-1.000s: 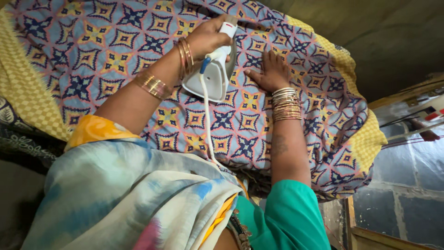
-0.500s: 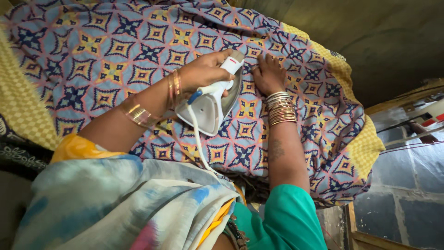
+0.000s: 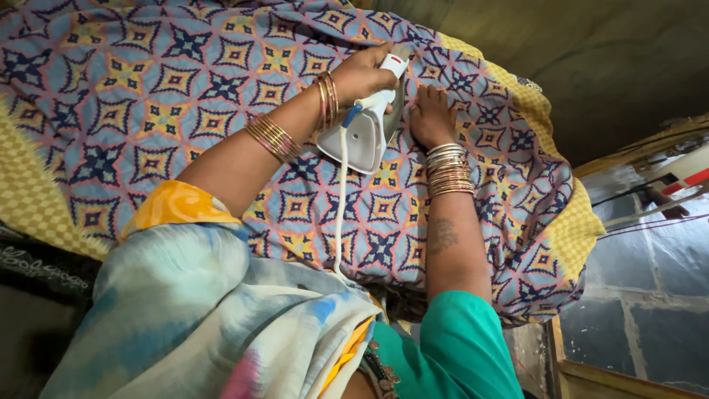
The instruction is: The person irons a patterned fabric using an electric iron, moving the iron across the cloth and occasionally smoothing it with their other hand.
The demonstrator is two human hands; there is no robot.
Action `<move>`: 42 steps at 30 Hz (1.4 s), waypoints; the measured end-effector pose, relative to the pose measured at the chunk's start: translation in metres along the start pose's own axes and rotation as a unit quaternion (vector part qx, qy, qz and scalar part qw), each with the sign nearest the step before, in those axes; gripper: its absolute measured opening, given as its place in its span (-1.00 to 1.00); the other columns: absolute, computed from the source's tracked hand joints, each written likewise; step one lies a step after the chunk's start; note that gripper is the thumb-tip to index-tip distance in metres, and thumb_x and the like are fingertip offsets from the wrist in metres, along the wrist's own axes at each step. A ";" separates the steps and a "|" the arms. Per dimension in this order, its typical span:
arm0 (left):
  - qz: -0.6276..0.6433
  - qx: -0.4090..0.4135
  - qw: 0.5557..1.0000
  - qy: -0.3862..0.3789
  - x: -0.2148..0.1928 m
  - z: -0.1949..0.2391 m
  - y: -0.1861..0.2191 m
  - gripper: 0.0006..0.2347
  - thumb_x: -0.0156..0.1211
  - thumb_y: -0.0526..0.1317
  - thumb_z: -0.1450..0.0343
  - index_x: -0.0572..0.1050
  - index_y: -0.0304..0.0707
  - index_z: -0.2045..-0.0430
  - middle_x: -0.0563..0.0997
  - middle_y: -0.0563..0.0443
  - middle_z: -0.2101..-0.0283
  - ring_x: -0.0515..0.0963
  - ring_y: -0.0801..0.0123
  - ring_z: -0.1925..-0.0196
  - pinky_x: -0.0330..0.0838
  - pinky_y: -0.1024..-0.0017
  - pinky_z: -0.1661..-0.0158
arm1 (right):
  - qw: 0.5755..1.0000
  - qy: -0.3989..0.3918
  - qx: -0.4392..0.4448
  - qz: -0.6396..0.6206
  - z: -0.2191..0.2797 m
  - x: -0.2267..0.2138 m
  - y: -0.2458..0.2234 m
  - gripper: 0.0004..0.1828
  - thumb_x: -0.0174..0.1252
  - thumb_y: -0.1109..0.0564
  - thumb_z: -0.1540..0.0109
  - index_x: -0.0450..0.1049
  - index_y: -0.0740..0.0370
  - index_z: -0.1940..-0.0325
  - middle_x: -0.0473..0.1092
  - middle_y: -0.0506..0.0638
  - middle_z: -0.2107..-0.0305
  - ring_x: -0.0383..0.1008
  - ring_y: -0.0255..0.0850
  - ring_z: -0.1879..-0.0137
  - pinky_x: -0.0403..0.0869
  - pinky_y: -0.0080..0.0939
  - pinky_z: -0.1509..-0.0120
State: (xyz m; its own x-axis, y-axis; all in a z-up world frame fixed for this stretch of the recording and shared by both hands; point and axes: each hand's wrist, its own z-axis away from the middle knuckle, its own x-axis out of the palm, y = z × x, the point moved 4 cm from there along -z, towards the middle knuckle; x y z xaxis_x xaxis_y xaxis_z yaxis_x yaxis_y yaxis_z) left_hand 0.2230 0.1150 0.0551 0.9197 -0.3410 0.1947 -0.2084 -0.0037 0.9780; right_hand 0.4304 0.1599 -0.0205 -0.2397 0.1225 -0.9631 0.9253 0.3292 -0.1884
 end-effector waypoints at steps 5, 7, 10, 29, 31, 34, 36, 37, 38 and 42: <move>-0.063 0.007 0.998 -0.016 -0.002 0.041 0.016 -0.51 0.17 -0.38 -0.32 0.29 -0.25 -0.19 0.59 -0.01 0.24 0.69 0.34 0.46 0.68 0.39 0.42 | 1.000 0.018 -0.023 -0.003 0.001 -0.006 -0.001 -0.45 -0.07 -0.03 -0.29 0.21 0.16 -0.35 0.23 0.13 -0.20 0.11 0.15 -0.37 0.09 0.56 -0.32; -0.044 -0.006 0.999 -0.025 -0.004 0.072 0.019 -0.55 0.17 -0.38 -0.35 0.33 -0.29 -0.18 0.57 0.00 0.24 0.67 0.38 0.44 0.67 0.40 0.40 | 1.000 -0.003 0.007 0.014 0.001 -0.007 0.003 -0.48 -0.08 -0.04 -0.30 0.23 0.14 -0.34 0.23 0.12 -0.21 0.11 0.14 -0.40 0.08 0.56 -0.37; -0.015 -0.029 0.998 -0.044 0.002 0.096 0.025 -0.57 0.17 -0.37 -0.37 0.36 -0.28 -0.18 0.54 0.02 0.27 0.64 0.42 0.44 0.65 0.42 0.39 | 0.998 -0.021 0.051 0.041 -0.001 -0.007 0.014 -0.49 -0.09 -0.05 -0.32 0.25 0.14 -0.32 0.21 0.12 -0.26 0.09 0.18 -0.43 0.07 0.56 -0.39; -0.018 0.005 0.999 -0.031 0.024 -0.038 -0.005 -0.66 0.21 -0.37 -0.33 0.34 -0.42 0.03 0.58 -0.09 0.33 0.70 0.23 0.51 0.63 0.34 0.52 | 0.988 0.013 0.157 0.006 0.006 -0.020 0.070 -0.44 -0.17 -0.20 -0.30 0.23 -0.14 -0.38 0.01 0.22 -0.41 -0.15 0.36 -0.50 -0.11 0.68 -0.36; -0.027 0.015 0.999 -0.020 0.022 -0.028 -0.004 -0.64 0.20 -0.37 -0.33 0.36 -0.39 -0.01 0.60 -0.06 0.33 0.70 0.26 0.51 0.65 0.37 0.50 | 0.984 0.003 0.180 0.009 0.012 -0.020 0.074 -0.45 -0.19 -0.18 -0.32 0.24 -0.17 -0.40 0.05 0.19 -0.42 -0.11 0.31 -0.54 -0.08 0.64 -0.43; -0.026 0.010 1.000 -0.012 0.025 -0.007 -0.002 -0.54 0.20 -0.38 -0.31 0.29 -0.28 -0.13 0.63 -0.04 0.32 0.70 0.27 0.51 0.65 0.38 0.49 | 0.978 0.001 0.207 0.023 0.012 -0.022 0.079 -0.45 -0.18 -0.18 -0.34 0.25 -0.18 -0.42 0.07 0.17 -0.43 -0.09 0.29 -0.58 -0.10 0.61 -0.51; -0.012 -0.010 1.000 -0.012 0.026 0.013 -0.003 -0.44 0.21 -0.39 -0.30 0.20 -0.21 -0.22 0.64 -0.05 0.33 0.71 0.23 0.52 0.64 0.36 0.50 | 0.976 0.004 0.213 0.032 0.012 -0.016 0.085 -0.45 -0.16 -0.20 -0.35 0.25 -0.17 -0.42 0.05 0.18 -0.43 -0.12 0.31 -0.57 -0.14 0.63 -0.51; -0.009 -0.010 0.999 -0.048 0.028 0.022 -0.001 -0.55 0.19 -0.38 -0.32 0.29 -0.27 -0.13 0.61 -0.04 0.32 0.70 0.27 0.50 0.65 0.36 0.48 | 0.978 0.024 0.205 0.027 0.010 -0.015 0.087 -0.47 -0.16 -0.17 -0.36 0.25 -0.15 -0.41 0.05 0.20 -0.42 -0.13 0.35 -0.55 -0.14 0.63 -0.48; -0.006 -0.010 0.996 -0.085 0.032 0.029 0.001 -0.65 0.16 -0.37 -0.35 0.38 -0.33 -0.04 0.58 -0.02 0.31 0.70 0.30 0.48 0.66 0.37 0.46 | 0.979 0.045 0.197 0.022 0.008 -0.015 0.089 -0.49 -0.16 -0.15 -0.36 0.26 -0.13 -0.40 0.04 0.22 -0.41 -0.15 0.39 -0.53 -0.15 0.64 -0.45; 0.014 -0.026 0.996 -0.087 0.042 0.037 0.004 -0.66 0.20 -0.38 -0.35 0.43 -0.36 -0.04 0.55 -0.02 0.30 0.67 0.34 0.47 0.65 0.39 0.44 | 0.975 0.057 0.214 0.003 0.011 -0.012 0.086 -0.52 -0.15 -0.11 -0.39 0.25 -0.14 -0.41 0.02 0.24 -0.43 -0.13 0.40 -0.53 -0.16 0.66 -0.45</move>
State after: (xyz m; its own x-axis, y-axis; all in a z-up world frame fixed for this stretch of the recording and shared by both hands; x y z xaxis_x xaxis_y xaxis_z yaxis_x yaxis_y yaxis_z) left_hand 0.2488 0.0655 0.0643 0.8412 -0.4982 0.2103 -0.2111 0.0555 0.9759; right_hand 0.5162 0.1759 -0.0269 -0.2418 0.2339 -0.9417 0.9590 -0.0902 -0.2686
